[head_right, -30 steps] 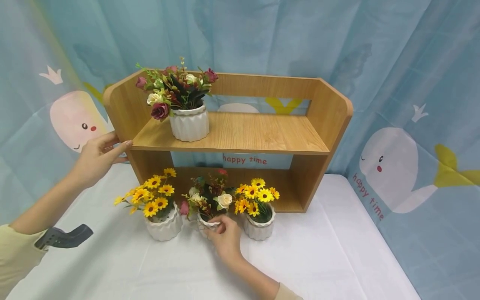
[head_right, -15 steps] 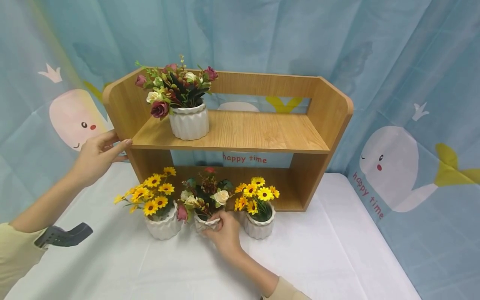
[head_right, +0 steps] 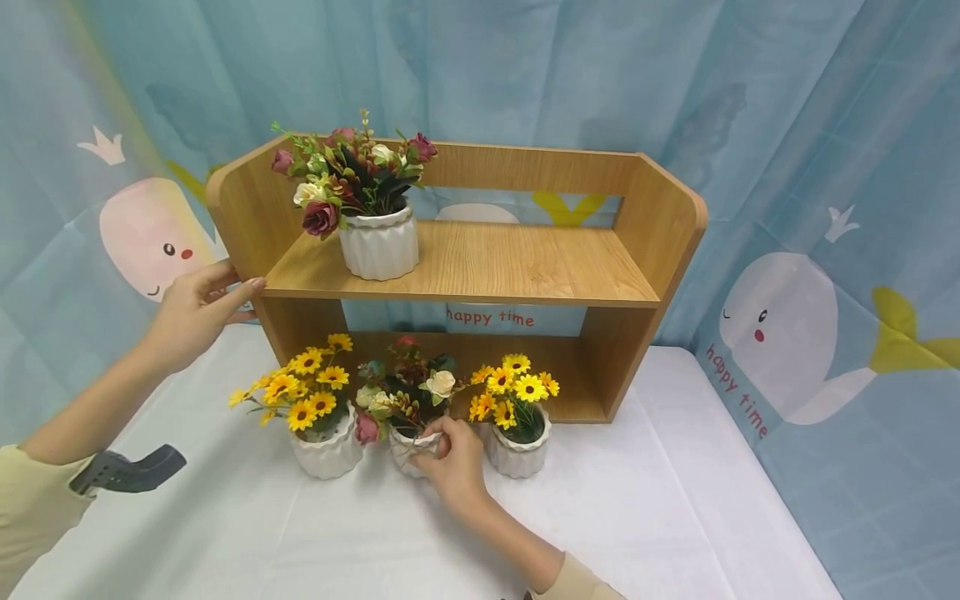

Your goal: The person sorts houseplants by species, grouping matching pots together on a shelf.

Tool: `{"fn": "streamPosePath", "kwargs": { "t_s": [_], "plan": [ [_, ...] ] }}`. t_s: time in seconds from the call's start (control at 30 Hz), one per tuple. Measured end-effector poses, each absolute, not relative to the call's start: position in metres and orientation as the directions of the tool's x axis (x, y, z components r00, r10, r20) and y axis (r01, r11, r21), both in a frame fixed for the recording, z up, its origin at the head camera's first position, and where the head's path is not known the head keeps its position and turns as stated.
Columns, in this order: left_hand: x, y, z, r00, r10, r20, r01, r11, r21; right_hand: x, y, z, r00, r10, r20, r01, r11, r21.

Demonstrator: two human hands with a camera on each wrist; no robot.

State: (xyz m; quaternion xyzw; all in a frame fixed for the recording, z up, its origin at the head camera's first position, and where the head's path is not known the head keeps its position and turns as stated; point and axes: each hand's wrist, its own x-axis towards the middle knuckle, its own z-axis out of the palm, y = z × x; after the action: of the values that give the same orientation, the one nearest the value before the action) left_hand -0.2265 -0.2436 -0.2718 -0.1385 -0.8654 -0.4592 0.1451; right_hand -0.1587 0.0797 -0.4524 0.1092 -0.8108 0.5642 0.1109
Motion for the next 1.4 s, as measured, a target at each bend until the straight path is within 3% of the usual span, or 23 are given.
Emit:
{"fn": "streamPosePath", "kwargs": {
  "t_s": [1.0, 1.4],
  "plan": [
    [-0.227, -0.244, -0.272, -0.911, 0.118, 0.396, 0.391, 0.552, 0.737, -0.141, 0.092, -0.408, -0.953, -0.125, 0.275, -0.302, 0.368, -0.879],
    [-0.227, -0.244, -0.272, -0.916, 0.115, 0.385, 0.381, 0.553, 0.741, -0.130, 0.101, -0.384, -0.944, -0.175, 0.279, -0.320, 0.284, -0.904]
  ]
}}
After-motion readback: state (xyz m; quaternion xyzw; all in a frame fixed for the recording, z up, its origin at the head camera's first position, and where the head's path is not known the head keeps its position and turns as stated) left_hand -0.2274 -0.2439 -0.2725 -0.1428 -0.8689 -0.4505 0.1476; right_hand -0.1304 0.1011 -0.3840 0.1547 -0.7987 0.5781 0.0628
